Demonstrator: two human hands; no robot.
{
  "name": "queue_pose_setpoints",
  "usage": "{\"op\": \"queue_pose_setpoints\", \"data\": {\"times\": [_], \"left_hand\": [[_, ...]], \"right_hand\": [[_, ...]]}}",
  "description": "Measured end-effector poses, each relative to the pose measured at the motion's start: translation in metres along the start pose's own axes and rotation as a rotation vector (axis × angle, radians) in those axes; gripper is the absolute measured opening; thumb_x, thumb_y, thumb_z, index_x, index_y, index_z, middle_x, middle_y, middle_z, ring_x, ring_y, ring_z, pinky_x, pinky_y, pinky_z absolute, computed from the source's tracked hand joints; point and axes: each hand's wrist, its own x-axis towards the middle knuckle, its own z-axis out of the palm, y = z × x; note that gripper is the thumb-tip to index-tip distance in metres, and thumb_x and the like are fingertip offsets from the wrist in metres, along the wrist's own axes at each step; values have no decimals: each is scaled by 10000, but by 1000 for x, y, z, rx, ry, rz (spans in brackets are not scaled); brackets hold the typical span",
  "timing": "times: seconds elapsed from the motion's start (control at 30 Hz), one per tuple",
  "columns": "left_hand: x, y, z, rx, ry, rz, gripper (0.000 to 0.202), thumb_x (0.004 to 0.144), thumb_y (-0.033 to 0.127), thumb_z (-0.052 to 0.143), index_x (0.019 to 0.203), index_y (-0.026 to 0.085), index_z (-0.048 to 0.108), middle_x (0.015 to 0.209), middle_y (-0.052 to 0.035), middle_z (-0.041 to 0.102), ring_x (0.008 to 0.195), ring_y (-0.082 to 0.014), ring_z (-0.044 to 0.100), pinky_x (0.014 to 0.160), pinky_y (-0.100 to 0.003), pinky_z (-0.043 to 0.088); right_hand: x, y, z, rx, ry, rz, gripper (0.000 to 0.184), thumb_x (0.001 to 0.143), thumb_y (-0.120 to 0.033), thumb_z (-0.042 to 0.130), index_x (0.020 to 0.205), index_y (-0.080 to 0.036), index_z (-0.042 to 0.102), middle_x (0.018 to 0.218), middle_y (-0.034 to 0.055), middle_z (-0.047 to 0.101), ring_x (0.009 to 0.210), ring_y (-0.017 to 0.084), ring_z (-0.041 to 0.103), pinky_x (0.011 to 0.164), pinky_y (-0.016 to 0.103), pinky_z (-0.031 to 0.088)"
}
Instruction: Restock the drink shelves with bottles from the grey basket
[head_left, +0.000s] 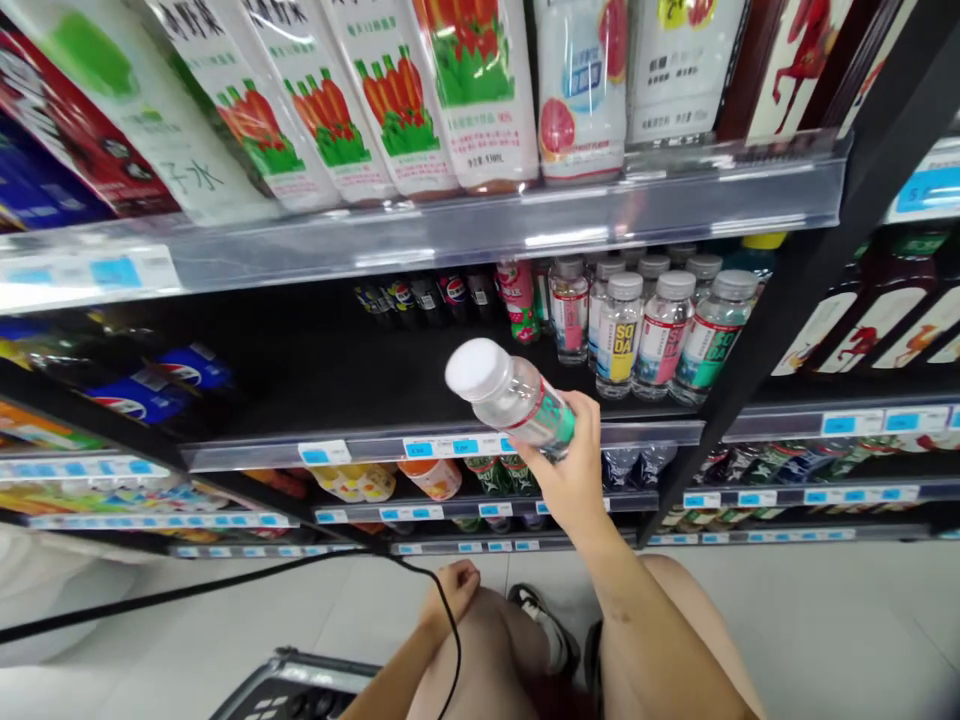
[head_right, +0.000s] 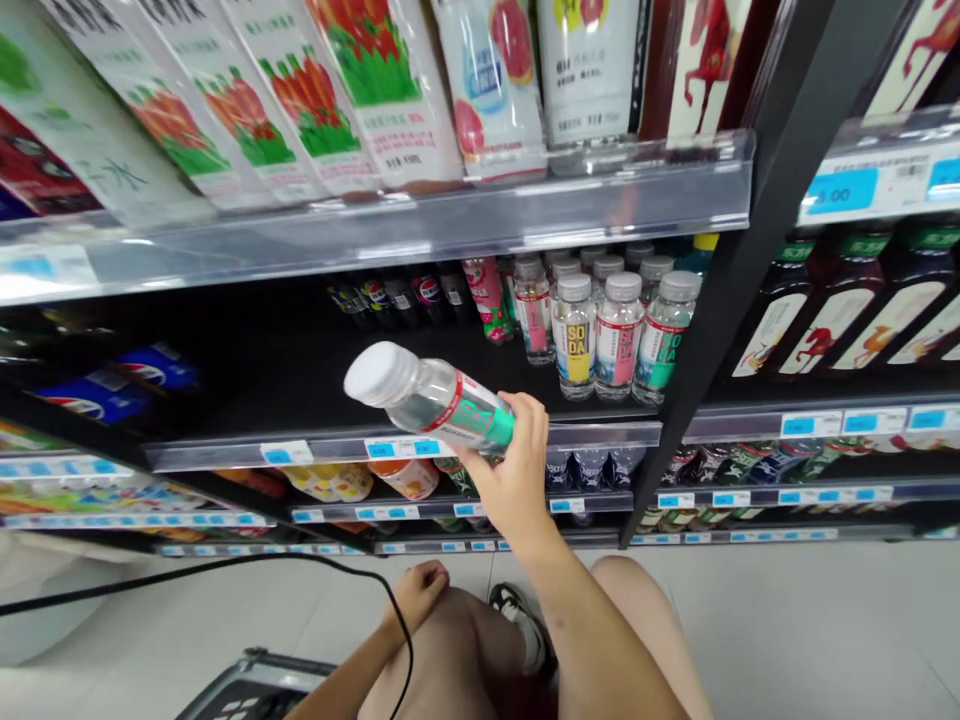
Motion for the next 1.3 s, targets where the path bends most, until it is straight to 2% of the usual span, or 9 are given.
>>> {"op": "queue_pose_setpoints", "data": {"times": [0.07, 0.17, 0.3, 0.43, 0.7, 0.83, 1.0, 1.2, 1.3], "left_hand": [[1, -3, 2, -10, 2, 3, 266, 774, 384, 466, 678, 179, 607, 652, -24, 587, 697, -190, 540, 709, -312, 375], [1, -6, 5, -23, 10, 19, 289, 765, 406, 452, 697, 177, 614, 663, -30, 588, 700, -192, 531, 704, -313, 379], [-1, -5, 4, -21, 22, 34, 294, 759, 425, 454, 667, 184, 594, 646, -37, 587, 685, -194, 525, 690, -314, 382], [-1, -2, 1, -9, 15, 34, 307, 754, 443, 447, 649, 188, 581, 647, -43, 602, 682, -196, 546, 693, -316, 380], [4, -7, 4, 13, 15, 27, 303, 730, 463, 428, 634, 200, 545, 644, -44, 588, 690, -198, 530, 710, -317, 373], [5, -8, 3, 28, 3, 24, 297, 735, 453, 428, 649, 200, 559, 653, -43, 595, 699, -204, 539, 708, -320, 368], [5, -11, 4, 41, -5, 19, 297, 742, 445, 412, 658, 201, 560, 655, -47, 594, 699, -207, 543, 704, -322, 373], [8, -11, 7, 57, 2, 15, 255, 748, 395, 434, 657, 197, 566, 663, -45, 599, 712, -210, 554, 719, -321, 375], [8, -7, 6, 58, -8, 18, 220, 756, 352, 454, 664, 196, 578, 666, -37, 608, 711, -205, 563, 712, -309, 379]], "right_hand": [[4, 10, 6, -165, 94, -79, 519, 955, -479, 675, 1349, -199, 487, 1327, 152, 534, 1256, 317, 512, 1068, 499, 391], [12, 23, 16, -335, 148, -67, 498, 1020, -503, 560, 1389, -198, 423, 1351, 170, 533, 1277, 332, 507, 1056, 532, 330], [27, 36, 26, -370, 127, 39, 556, 1032, -569, 511, 1388, -162, 382, 1351, 216, 517, 1298, 342, 489, 1073, 542, 321], [38, 48, 30, -381, 105, 57, 581, 1040, -586, 492, 1381, -127, 391, 1385, 257, 492, 1340, 366, 457, 1072, 558, 347], [37, 46, 42, -734, 40, 97, 630, 956, -408, 734, 1381, -49, 437, 1408, 279, 518, 1237, 392, 532, 1017, 535, 408], [40, 41, 33, -700, 44, 136, 635, 911, -402, 792, 1344, -77, 460, 1354, 242, 566, 1202, 378, 575, 990, 518, 449], [49, 42, 5, -562, 21, 252, 616, 791, -394, 889, 1211, -140, 518, 1167, 142, 637, 1001, 322, 659, 818, 396, 528], [54, 44, -6, -680, 98, 329, 720, 741, -501, 923, 1188, -91, 535, 1097, 186, 662, 1050, 393, 648, 856, 449, 539], [51, 39, -9, -692, 36, 311, 754, 752, -518, 914, 1219, -67, 531, 1137, 214, 652, 1095, 409, 632, 901, 471, 538]]}}
